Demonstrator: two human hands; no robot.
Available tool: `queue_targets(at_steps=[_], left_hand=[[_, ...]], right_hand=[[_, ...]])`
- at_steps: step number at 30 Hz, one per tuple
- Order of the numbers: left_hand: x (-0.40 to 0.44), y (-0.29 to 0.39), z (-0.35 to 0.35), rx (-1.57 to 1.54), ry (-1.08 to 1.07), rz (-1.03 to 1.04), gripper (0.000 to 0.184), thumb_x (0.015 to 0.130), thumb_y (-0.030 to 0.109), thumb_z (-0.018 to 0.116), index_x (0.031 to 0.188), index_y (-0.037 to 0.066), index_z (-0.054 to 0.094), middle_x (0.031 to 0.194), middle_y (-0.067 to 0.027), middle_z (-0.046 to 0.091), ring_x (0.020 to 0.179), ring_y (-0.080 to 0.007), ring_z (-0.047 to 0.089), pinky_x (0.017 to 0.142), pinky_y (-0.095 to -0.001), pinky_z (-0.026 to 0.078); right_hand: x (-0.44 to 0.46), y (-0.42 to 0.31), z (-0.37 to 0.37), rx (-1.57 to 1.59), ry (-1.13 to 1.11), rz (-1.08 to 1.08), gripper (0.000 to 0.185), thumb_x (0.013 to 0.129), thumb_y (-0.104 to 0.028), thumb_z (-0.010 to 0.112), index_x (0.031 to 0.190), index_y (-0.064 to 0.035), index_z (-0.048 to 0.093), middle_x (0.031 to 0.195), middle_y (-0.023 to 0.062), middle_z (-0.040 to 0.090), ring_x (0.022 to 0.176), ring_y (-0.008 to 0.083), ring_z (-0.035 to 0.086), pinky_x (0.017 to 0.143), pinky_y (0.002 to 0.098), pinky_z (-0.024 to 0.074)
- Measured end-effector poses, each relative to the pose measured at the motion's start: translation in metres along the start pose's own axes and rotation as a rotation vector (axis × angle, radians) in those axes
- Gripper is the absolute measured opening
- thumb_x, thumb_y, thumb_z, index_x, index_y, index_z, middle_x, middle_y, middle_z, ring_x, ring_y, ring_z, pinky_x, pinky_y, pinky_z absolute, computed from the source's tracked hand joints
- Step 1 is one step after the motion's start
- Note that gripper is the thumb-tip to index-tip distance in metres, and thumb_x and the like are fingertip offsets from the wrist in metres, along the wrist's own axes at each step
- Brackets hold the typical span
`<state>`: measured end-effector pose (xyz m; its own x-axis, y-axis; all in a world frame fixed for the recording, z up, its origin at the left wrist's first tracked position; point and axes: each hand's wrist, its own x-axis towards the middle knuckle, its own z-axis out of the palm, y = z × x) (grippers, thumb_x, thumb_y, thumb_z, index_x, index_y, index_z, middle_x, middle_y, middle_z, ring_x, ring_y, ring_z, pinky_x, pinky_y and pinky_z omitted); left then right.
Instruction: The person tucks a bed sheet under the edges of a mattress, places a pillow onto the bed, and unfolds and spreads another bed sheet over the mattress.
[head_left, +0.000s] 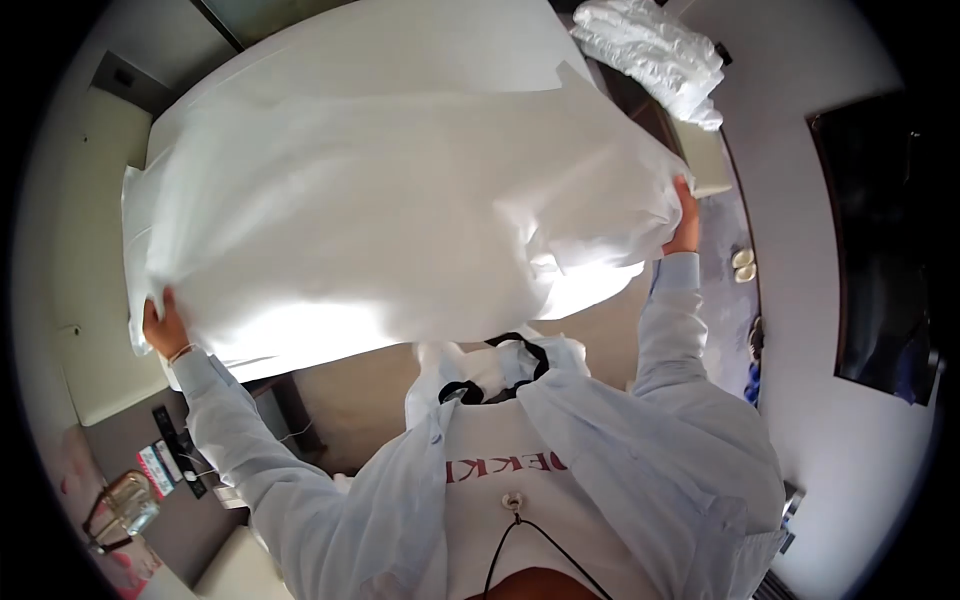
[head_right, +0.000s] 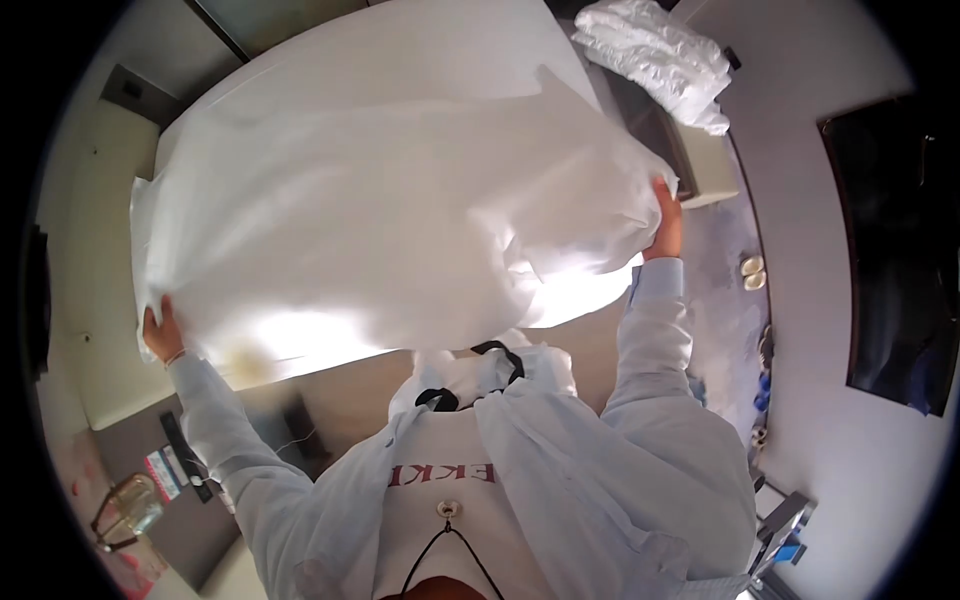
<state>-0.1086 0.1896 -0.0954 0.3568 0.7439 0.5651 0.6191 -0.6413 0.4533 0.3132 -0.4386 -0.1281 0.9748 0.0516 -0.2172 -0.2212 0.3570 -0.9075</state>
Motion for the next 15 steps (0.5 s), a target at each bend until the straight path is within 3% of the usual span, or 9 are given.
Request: queue_targets(at_steps=[2, 4, 5, 8, 9, 10, 11, 13, 15], left_hand=[[-0.007, -0.122, -0.006, 0.474, 0.176, -0.276, 0.039, 0.069, 0.035, 0.072, 0.068, 0.000, 0.054, 0.060, -0.0103, 0.056, 0.050, -0.0253, 0.048, 0.050, -0.0366, 0.041], [-0.049, -0.282, 0.003, 0.577, 0.252, -0.323, 0.040, 0.063, 0.033, 0.074, 0.092, 0.012, 0.055, 0.083, -0.0061, 0.061, 0.070, -0.0291, 0.060, 0.060, -0.0384, 0.048], [-0.078, -0.263, 0.007, 0.717, 0.114, -0.379, 0.051, 0.061, 0.030, 0.075, 0.103, 0.012, 0.052, 0.093, -0.0067, 0.059, 0.083, -0.0303, 0.058, 0.069, -0.0400, 0.048], [-0.202, -0.367, 0.087, -0.164, -0.436, 0.139, 0.031, 0.073, 0.007, 0.061, 0.103, 0.008, 0.055, 0.108, -0.0093, 0.056, 0.100, -0.0236, 0.053, 0.088, -0.0374, 0.042], [-0.224, -0.298, 0.111, -0.563, -0.641, -0.012, 0.024, 0.076, 0.001, 0.059, 0.099, 0.006, 0.058, 0.112, -0.0093, 0.055, 0.104, -0.0247, 0.052, 0.090, -0.0354, 0.041], [-0.228, -0.205, 0.127, -0.545, -0.644, 0.185, 0.025, 0.077, -0.002, 0.058, 0.101, 0.006, 0.057, 0.110, -0.0075, 0.056, 0.100, -0.0223, 0.053, 0.087, -0.0325, 0.043], [-0.239, -0.172, 0.154, -0.542, -0.893, 0.222, 0.034, 0.085, 0.012, 0.055, 0.118, 0.005, 0.048, 0.112, -0.0050, 0.055, 0.100, -0.0146, 0.053, 0.082, -0.0226, 0.043], [-0.232, -0.065, 0.173, -0.923, -1.405, -0.842, 0.042, 0.091, 0.035, 0.046, 0.125, 0.011, 0.044, 0.115, -0.0051, 0.054, 0.102, -0.0187, 0.053, 0.089, -0.0311, 0.041], [-0.206, 0.043, 0.168, -1.001, -1.367, -1.117, 0.049, 0.088, 0.044, 0.047, 0.123, 0.010, 0.044, 0.113, -0.0051, 0.055, 0.100, -0.0187, 0.054, 0.084, -0.0327, 0.043]], right_hand=[[-0.012, 0.050, -0.003, -0.262, 0.061, 0.028, 0.044, 0.079, -0.030, 0.065, 0.112, -0.0024, 0.055, 0.102, 0.0075, 0.059, 0.092, 0.0176, 0.056, 0.080, 0.0289, 0.0449], [-0.031, 0.111, 0.012, -0.539, -0.014, 0.065, 0.045, 0.080, -0.033, 0.064, 0.109, 0.0011, 0.057, 0.098, 0.0071, 0.060, 0.091, 0.0154, 0.055, 0.079, 0.0273, 0.0441], [-0.045, 0.141, 0.021, -0.617, -0.074, 0.076, 0.047, 0.081, -0.034, 0.063, 0.109, 0.0029, 0.056, 0.098, 0.0079, 0.061, 0.091, 0.0151, 0.055, 0.080, 0.0276, 0.0439], [-0.096, 0.220, 0.080, -0.698, -0.268, 0.174, 0.051, 0.082, -0.035, 0.062, 0.111, 0.0062, 0.053, 0.100, 0.0106, 0.061, 0.092, 0.0153, 0.055, 0.082, 0.0291, 0.0431], [-0.115, 0.237, 0.102, -0.689, -0.338, 0.191, 0.052, 0.082, -0.035, 0.062, 0.111, 0.0064, 0.053, 0.102, 0.0128, 0.061, 0.094, 0.0170, 0.055, 0.083, 0.0303, 0.0431], [-0.135, 0.253, 0.123, -0.676, -0.401, 0.202, 0.053, 0.082, -0.036, 0.063, 0.112, 0.0065, 0.052, 0.103, 0.0150, 0.060, 0.095, 0.0187, 0.055, 0.084, 0.0315, 0.0431], [-0.153, 0.267, 0.142, -0.775, -0.446, 0.087, 0.052, 0.081, -0.034, 0.063, 0.111, 0.0063, 0.052, 0.102, 0.0158, 0.060, 0.094, 0.0226, 0.056, 0.083, 0.0325, 0.0436], [-0.192, 0.272, 0.183, -0.909, -0.565, -0.158, 0.044, 0.079, -0.028, 0.065, 0.105, 0.0047, 0.052, 0.100, 0.0161, 0.058, 0.092, 0.0276, 0.057, 0.081, 0.0337, 0.0444], [-0.207, 0.246, 0.223, -0.929, -0.755, -0.269, 0.035, 0.076, -0.020, 0.067, 0.097, 0.0029, 0.051, 0.099, 0.0160, 0.053, 0.088, 0.0336, 0.054, 0.078, 0.0350, 0.0451]])
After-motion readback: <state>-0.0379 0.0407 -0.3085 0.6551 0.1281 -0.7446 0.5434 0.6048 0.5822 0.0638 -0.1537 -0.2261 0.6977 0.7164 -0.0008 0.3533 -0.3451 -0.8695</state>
